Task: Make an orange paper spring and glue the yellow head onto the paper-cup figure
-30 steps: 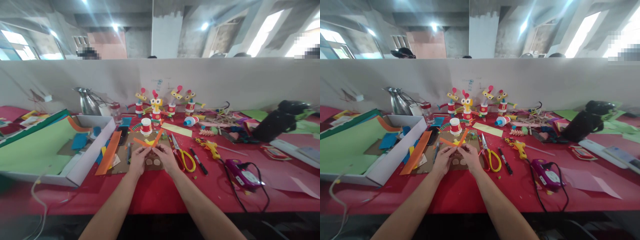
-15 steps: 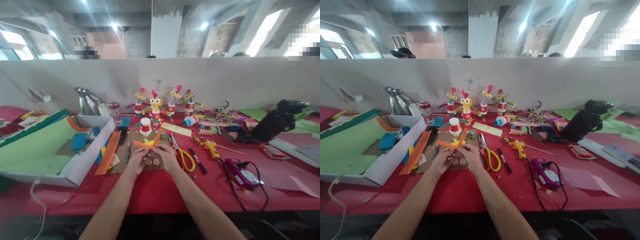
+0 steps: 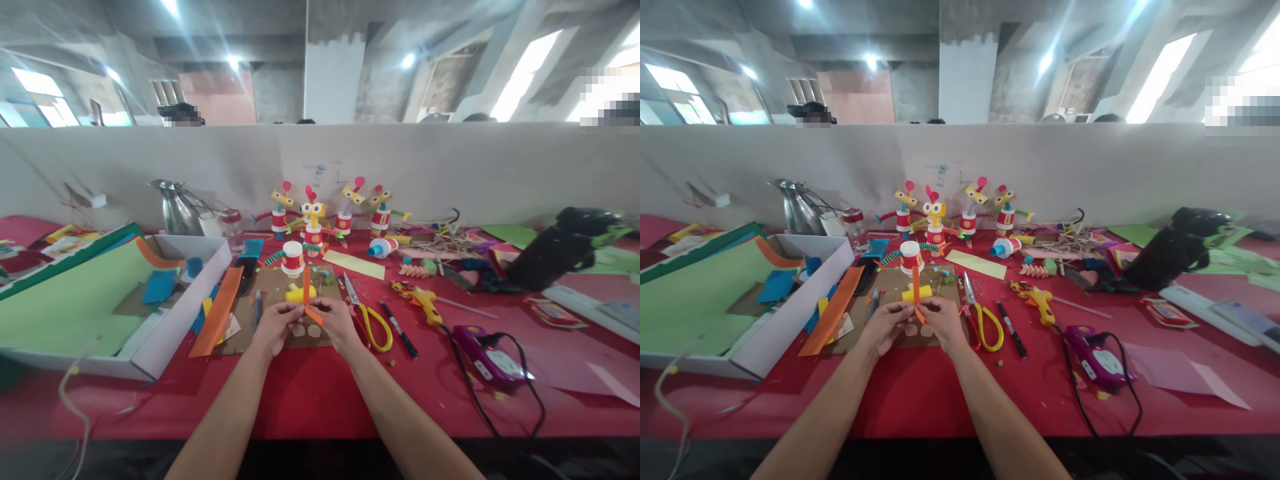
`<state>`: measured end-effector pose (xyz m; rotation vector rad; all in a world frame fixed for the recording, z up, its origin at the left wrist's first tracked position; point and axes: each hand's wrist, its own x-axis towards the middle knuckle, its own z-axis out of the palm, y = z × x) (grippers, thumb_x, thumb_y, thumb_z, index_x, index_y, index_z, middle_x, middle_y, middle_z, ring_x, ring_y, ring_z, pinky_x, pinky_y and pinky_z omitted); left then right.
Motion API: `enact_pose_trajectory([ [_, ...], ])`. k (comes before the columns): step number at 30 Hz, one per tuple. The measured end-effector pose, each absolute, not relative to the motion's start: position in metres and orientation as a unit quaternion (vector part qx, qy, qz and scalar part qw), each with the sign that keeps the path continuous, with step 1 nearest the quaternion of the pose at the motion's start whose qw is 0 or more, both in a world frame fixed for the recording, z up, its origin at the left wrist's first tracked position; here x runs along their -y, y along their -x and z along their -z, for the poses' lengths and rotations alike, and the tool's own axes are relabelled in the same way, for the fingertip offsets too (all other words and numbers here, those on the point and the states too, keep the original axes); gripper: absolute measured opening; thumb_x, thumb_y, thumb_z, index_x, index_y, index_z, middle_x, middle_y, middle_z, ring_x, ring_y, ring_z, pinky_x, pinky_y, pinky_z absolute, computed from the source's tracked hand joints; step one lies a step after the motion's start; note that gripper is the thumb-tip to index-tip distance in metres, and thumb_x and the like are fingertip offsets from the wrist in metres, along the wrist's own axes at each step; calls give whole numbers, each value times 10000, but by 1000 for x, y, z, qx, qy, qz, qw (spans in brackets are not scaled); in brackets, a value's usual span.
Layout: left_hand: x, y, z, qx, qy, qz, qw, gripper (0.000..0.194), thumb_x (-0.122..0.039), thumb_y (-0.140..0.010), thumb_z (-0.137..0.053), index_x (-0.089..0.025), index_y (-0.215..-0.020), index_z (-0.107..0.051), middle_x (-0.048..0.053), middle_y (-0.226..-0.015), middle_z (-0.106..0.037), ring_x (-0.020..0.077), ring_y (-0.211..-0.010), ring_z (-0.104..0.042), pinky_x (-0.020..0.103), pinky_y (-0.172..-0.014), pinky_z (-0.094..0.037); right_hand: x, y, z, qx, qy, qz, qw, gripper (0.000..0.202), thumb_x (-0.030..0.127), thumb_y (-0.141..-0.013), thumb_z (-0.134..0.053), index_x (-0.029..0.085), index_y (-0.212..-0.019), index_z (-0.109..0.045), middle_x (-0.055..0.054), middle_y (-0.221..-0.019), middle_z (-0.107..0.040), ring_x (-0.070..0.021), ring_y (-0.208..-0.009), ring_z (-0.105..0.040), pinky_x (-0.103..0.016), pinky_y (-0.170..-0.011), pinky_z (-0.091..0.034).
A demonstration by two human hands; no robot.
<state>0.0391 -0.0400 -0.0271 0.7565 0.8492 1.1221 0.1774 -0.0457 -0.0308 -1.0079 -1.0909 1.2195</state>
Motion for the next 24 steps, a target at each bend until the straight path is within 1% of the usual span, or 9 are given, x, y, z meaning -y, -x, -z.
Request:
enact_pose_trajectory([
  [5,39,-38,28,-390,-363,-509,676,321,-292,-470,-889,-95,-651,-712,15,-575,-617,35,-501,-498,132,-458,-360,46,-180,32,532,411,-476,567,194,329,-606,-785,213,-760,-768,-40,-808,-732,-220,-774,-649,-314,-699,-503],
  [9,38,-39,30,-393,-346,-526,670,336,-301,-454,-892,-96,-647,-710,19,-578,-634,40,-515,-520,134,-490,-385,47,-178,32,566,409,-434,570,175,324,-704,-700,200,-809,-767,-54,-897,-732,-222,-852,-656,-325,-773,-512],
  [10,38,-40,30,-395,-342,-530,668,341,-303,-449,-893,-96,-651,-712,18,-578,-636,42,-522,-528,134,-497,-390,47,-176,32,560,407,-434,576,174,321,-710,-692,197,-809,-763,-55,-900,-732,-219,-853,-658,-325,-777,-516],
  [14,38,-44,28,-389,-336,-547,661,355,-316,-448,-890,-108,-680,-719,10,-610,-653,50,-557,-553,141,-531,-415,49,-172,31,492,404,-490,596,254,323,-643,-751,178,-852,-739,-48,-824,-735,-212,-771,-674,-339,-748,-541],
  [16,39,-46,28,-377,-336,-554,662,347,-317,-462,-885,-113,-689,-720,15,-633,-667,63,-586,-577,148,-552,-428,50,-171,30,454,407,-513,604,272,334,-636,-763,174,-854,-734,-39,-766,-732,-204,-723,-676,-344,-732,-545],
  [21,40,-47,29,-356,-339,-549,676,306,-300,-511,-869,-120,-702,-710,29,-668,-686,93,-629,-617,162,-561,-430,48,-173,28,442,392,-515,621,150,309,-654,-746,178,-726,-732,-18,-679,-718,-174,-635,-652,-325,-696,-536],
  [24,40,-45,30,-363,-344,-543,675,334,-295,-515,-866,-132,-766,-718,36,-723,-704,103,-648,-624,179,-581,-437,46,-175,31,462,417,-479,619,129,286,-651,-733,182,-728,-733,-19,-706,-722,-176,-664,-647,-307,-682,-525],
])
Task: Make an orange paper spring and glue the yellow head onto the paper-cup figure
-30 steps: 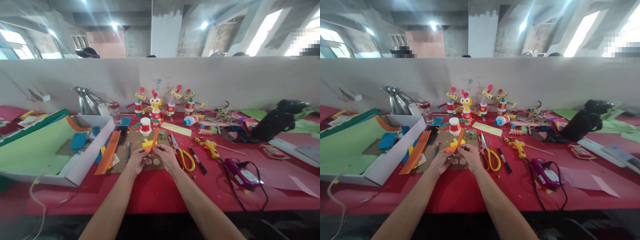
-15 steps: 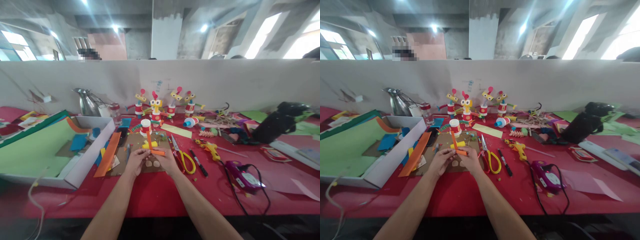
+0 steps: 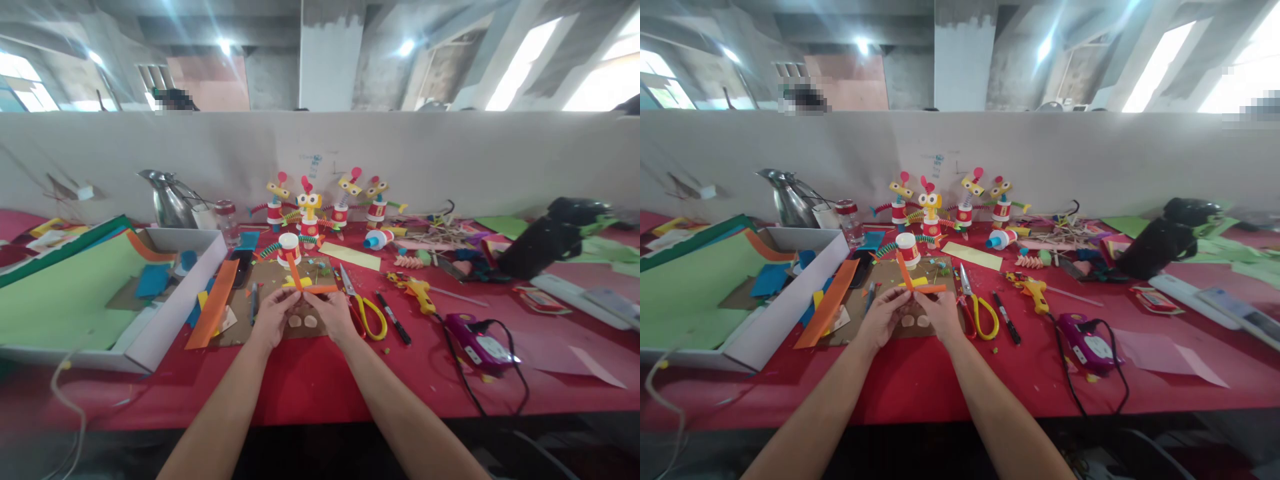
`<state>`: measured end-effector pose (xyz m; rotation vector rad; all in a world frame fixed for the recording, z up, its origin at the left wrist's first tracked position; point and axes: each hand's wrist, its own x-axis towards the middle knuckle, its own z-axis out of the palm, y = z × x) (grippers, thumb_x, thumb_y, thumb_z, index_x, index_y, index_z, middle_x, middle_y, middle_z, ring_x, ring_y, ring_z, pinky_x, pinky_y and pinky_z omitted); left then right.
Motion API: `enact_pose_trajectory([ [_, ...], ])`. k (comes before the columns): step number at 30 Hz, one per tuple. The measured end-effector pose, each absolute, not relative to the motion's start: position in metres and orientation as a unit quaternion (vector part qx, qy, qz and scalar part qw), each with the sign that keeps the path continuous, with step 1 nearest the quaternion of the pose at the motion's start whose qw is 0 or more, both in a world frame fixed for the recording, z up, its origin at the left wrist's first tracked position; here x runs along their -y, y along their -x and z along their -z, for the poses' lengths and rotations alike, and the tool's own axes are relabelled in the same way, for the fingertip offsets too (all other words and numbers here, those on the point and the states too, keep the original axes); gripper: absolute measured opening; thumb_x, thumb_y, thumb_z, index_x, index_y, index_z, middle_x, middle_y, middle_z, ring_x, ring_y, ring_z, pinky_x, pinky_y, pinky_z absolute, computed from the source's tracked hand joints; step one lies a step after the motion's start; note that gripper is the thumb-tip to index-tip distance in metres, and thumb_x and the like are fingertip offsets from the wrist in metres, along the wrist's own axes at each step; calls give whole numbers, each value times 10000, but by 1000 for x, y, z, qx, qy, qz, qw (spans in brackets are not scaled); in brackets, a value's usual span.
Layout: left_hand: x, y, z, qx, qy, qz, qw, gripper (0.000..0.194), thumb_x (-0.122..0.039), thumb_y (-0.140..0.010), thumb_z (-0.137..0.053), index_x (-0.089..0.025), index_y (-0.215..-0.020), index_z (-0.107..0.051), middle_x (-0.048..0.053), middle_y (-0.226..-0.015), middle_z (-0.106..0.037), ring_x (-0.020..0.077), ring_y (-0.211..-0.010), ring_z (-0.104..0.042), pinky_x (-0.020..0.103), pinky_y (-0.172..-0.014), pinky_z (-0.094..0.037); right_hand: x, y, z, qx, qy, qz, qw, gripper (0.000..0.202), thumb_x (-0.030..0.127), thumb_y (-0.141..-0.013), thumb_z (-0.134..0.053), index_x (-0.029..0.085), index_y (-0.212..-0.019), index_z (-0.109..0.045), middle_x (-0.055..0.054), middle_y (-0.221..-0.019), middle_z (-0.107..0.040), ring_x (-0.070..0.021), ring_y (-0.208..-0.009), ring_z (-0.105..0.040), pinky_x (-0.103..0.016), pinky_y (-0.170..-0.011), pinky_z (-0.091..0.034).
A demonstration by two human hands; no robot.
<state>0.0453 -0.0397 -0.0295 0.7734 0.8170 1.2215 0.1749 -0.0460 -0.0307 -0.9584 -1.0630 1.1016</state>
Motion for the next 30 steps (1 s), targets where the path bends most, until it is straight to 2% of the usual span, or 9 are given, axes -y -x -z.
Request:
enact_pose_trajectory([
  [3,38,-43,31,-397,-356,-539,652,369,-341,-486,-870,-116,-737,-718,40,-673,-689,91,-591,-585,183,-547,-411,45,-175,34,475,439,-465,604,139,282,-635,-739,174,-723,-729,-34,-725,-726,-184,-676,-648,-303,-669,-517],
  [7,36,-42,33,-414,-372,-548,624,371,-369,-449,-875,-113,-644,-690,13,-579,-640,64,-523,-512,176,-510,-369,45,-175,37,487,449,-470,584,148,310,-654,-732,165,-645,-706,-30,-611,-687,-171,-585,-619,-285,-590,-494],
  [10,38,-43,32,-404,-372,-555,624,354,-361,-455,-872,-124,-615,-663,-9,-559,-614,59,-513,-495,176,-513,-369,44,-176,39,511,438,-458,581,147,316,-664,-717,172,-693,-713,-36,-666,-703,-184,-632,-638,-297,-628,-509],
  [14,40,-43,29,-403,-369,-537,643,358,-357,-467,-870,-120,-652,-675,8,-605,-634,77,-540,-532,189,-528,-397,39,-178,42,539,434,-429,581,137,306,-644,-716,185,-708,-713,-52,-767,-720,-209,-727,-656,-323,-705,-517],
  [19,38,-42,31,-415,-360,-534,643,382,-369,-435,-883,-118,-630,-669,7,-569,-629,70,-507,-529,181,-502,-397,41,-179,38,524,445,-451,570,163,344,-670,-696,183,-648,-681,-26,-633,-684,-183,-605,-622,-304,-610,-497],
  [23,38,-43,31,-405,-357,-532,652,372,-351,-434,-887,-113,-614,-664,9,-585,-641,72,-534,-559,184,-550,-438,43,-180,34,500,451,-469,571,208,376,-683,-681,184,-611,-644,-6,-561,-644,-161,-555,-586,-283,-561,-472],
  [27,39,-45,30,-397,-346,-532,663,361,-308,-435,-890,-103,-651,-687,21,-625,-662,86,-571,-591,201,-596,-473,42,-182,32,478,450,-484,579,244,396,-673,-694,181,-586,-619,5,-539,-617,-138,-534,-553,-265,-553,-452],
  [30,39,-46,29,-393,-326,-553,659,351,-297,-440,-888,-116,-664,-687,5,-637,-666,88,-597,-607,214,-647,-494,43,-180,32,465,436,-506,581,274,444,-712,-661,174,-666,-658,-7,-592,-641,-139,-567,-569,-263,-581,-460],
])
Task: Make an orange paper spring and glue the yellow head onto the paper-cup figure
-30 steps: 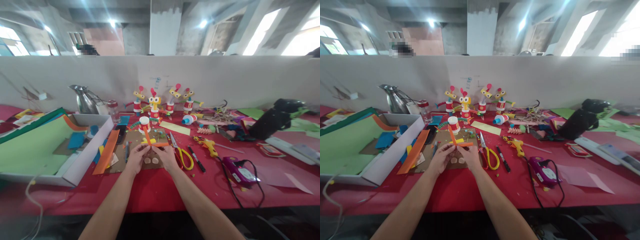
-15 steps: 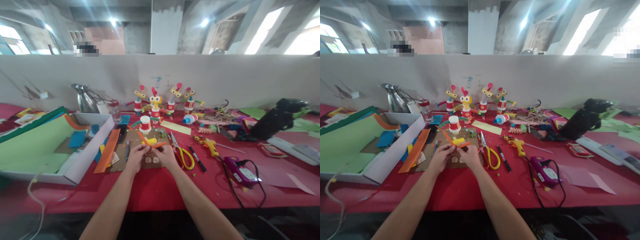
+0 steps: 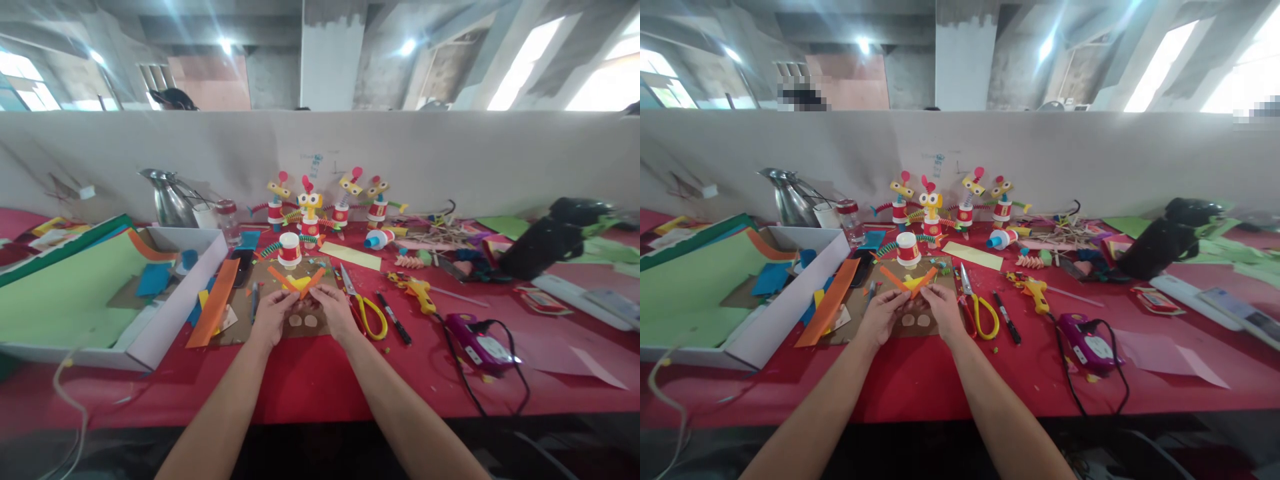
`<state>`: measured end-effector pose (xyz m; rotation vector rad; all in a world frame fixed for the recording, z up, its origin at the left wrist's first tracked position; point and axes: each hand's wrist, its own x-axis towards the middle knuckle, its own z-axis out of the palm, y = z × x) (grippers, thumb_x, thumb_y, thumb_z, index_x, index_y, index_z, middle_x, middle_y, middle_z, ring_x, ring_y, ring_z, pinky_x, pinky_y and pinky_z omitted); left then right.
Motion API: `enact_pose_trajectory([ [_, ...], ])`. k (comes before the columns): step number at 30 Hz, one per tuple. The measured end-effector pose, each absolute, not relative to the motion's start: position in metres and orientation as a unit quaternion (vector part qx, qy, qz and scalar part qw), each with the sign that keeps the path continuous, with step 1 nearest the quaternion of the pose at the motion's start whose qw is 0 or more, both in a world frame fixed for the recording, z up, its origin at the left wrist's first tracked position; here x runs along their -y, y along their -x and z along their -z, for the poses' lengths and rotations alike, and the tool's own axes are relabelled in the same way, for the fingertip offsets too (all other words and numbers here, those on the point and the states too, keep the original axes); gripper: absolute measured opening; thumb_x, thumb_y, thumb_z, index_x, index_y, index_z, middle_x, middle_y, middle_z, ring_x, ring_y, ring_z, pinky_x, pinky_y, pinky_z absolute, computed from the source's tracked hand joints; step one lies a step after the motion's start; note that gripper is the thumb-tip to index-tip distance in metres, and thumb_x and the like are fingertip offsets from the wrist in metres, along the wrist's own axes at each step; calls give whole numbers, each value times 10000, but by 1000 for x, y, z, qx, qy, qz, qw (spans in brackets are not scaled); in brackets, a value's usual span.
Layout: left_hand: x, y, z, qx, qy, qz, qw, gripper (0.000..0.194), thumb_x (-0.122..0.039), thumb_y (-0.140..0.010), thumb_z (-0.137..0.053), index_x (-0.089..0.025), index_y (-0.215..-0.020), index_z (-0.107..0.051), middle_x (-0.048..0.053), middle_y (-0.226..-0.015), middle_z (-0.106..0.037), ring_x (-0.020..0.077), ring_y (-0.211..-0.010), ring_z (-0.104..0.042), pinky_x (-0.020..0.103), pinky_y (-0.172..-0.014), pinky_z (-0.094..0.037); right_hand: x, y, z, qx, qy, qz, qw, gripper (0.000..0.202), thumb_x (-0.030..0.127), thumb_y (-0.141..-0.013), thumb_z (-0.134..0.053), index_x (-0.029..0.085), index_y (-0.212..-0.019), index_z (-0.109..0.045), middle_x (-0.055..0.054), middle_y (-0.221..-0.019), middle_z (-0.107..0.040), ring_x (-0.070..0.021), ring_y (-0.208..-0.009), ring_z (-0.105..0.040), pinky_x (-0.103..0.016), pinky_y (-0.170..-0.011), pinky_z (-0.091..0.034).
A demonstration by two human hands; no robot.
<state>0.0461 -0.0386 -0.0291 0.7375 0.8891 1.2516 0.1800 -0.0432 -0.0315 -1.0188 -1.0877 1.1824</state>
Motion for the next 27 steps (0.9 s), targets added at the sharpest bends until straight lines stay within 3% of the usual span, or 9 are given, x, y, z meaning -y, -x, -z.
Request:
enact_pose_trajectory([
  [4,39,-48,29,-384,-309,-582,648,346,-317,-445,-882,-137,-645,-665,-19,-631,-660,79,-603,-606,211,-667,-493,45,-176,33,481,423,-498,584,271,431,-687,-716,182,-793,-701,-21,-716,-694,-159,-650,-607,-272,-636,-475],
  [10,41,-50,31,-364,-311,-568,669,295,-271,-494,-869,-124,-656,-672,23,-690,-695,120,-662,-644,262,-721,-514,46,-176,33,484,447,-470,587,224,401,-672,-729,181,-653,-689,5,-615,-651,-145,-598,-565,-264,-607,-447],
  [18,42,-51,31,-355,-331,-565,667,304,-287,-507,-866,-111,-672,-682,46,-703,-703,148,-675,-660,288,-724,-519,45,-176,33,420,434,-508,614,215,355,-586,-778,176,-645,-674,13,-608,-642,-135,-591,-560,-263,-601,-455],
  [23,42,-49,29,-394,-324,-539,670,331,-273,-457,-881,-105,-638,-660,41,-633,-681,147,-628,-653,255,-637,-504,43,-177,37,427,436,-502,613,220,317,-564,-788,174,-687,-675,-2,-654,-674,-147,-602,-592,-265,-595,-472],
  [27,40,-49,30,-395,-314,-556,661,322,-258,-448,-877,-110,-641,-667,30,-627,-680,125,-593,-634,251,-650,-508,43,-177,35,442,434,-496,609,235,375,-636,-747,176,-749,-694,1,-634,-666,-137,-569,-577,-255,-562,-462],
])
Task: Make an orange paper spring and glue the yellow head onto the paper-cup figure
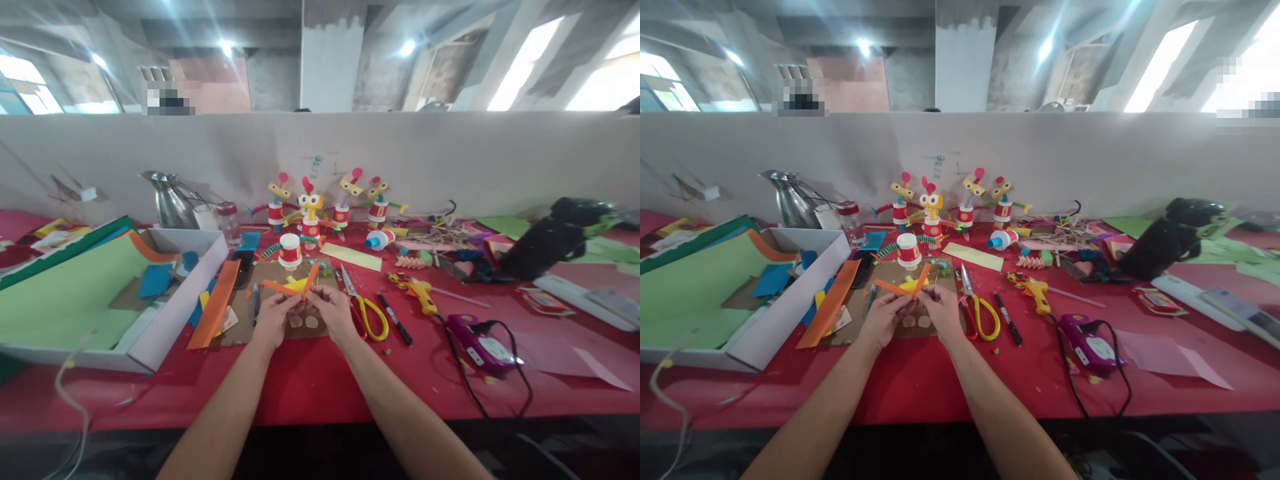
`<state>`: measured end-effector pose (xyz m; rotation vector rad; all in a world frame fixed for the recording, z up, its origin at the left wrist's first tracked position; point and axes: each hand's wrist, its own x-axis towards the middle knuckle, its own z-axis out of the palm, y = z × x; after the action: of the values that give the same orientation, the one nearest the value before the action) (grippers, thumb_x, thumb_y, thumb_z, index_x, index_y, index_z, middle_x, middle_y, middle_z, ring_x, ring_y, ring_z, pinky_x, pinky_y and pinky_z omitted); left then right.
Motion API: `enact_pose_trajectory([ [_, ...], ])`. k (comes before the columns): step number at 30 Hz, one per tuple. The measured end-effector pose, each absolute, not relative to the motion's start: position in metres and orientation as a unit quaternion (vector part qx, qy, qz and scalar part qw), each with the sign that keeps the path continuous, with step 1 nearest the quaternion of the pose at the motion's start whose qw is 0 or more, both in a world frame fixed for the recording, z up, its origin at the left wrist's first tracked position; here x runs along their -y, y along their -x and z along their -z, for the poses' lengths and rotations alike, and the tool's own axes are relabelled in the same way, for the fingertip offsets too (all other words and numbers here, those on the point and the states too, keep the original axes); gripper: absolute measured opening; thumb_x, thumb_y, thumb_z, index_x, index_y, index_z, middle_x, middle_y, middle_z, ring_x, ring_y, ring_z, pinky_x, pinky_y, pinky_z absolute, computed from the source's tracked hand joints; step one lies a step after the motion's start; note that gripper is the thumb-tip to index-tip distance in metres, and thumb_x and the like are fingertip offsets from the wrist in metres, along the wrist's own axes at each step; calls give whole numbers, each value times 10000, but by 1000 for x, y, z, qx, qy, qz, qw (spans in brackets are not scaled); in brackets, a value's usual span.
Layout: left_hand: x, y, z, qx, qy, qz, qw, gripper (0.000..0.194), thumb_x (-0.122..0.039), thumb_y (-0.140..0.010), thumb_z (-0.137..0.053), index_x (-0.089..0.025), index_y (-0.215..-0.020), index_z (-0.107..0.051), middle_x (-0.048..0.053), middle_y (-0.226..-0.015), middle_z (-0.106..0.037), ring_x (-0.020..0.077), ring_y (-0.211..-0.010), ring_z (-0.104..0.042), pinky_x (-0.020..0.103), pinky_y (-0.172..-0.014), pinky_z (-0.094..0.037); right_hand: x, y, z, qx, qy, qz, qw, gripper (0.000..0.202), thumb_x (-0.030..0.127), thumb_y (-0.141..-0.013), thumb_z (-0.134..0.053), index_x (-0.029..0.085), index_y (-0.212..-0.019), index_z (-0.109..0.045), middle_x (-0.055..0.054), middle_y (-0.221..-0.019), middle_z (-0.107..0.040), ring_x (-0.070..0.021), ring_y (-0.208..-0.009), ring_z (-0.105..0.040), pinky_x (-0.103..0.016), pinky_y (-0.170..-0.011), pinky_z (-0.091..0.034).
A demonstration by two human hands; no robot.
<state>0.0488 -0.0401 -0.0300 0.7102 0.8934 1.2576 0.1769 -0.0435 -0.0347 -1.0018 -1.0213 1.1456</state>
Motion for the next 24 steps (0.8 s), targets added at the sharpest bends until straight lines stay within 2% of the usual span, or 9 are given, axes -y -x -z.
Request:
enact_pose_trajectory([
  [5,39,-49,30,-395,-309,-572,649,284,-282,-505,-850,-121,-671,-686,29,-642,-687,110,-590,-619,227,-616,-485,44,-175,36,499,443,-448,595,229,369,-661,-744,186,-795,-715,-22,-764,-711,-172,-686,-630,-282,-663,-494],
  [11,42,-52,28,-389,-313,-577,647,280,-283,-500,-856,-122,-668,-700,9,-603,-666,86,-544,-576,204,-540,-433,47,-174,33,524,460,-416,583,175,363,-692,-705,192,-729,-716,-14,-708,-700,-173,-650,-624,-284,-641,-491],
  [17,41,-47,29,-378,-314,-550,675,279,-226,-485,-867,-109,-682,-708,32,-635,-683,111,-601,-614,209,-577,-462,50,-175,26,457,427,-498,600,166,352,-659,-726,187,-673,-719,5,-592,-657,-138,-566,-575,-276,-613,-480],
  [20,36,-42,33,-376,-300,-535,694,255,-149,-486,-855,-108,-688,-704,31,-638,-679,93,-607,-611,167,-533,-438,50,-176,25,423,405,-540,605,178,354,-620,-756,186,-673,-732,-2,-592,-670,-131,-550,-571,-281,-616,-487],
  [24,32,-39,37,-382,-291,-528,701,205,-131,-542,-826,-111,-703,-701,33,-636,-672,82,-580,-595,153,-497,-426,50,-175,25,414,396,-557,601,183,340,-596,-777,181,-679,-741,-5,-594,-676,-129,-550,-575,-275,-602,-487],
])
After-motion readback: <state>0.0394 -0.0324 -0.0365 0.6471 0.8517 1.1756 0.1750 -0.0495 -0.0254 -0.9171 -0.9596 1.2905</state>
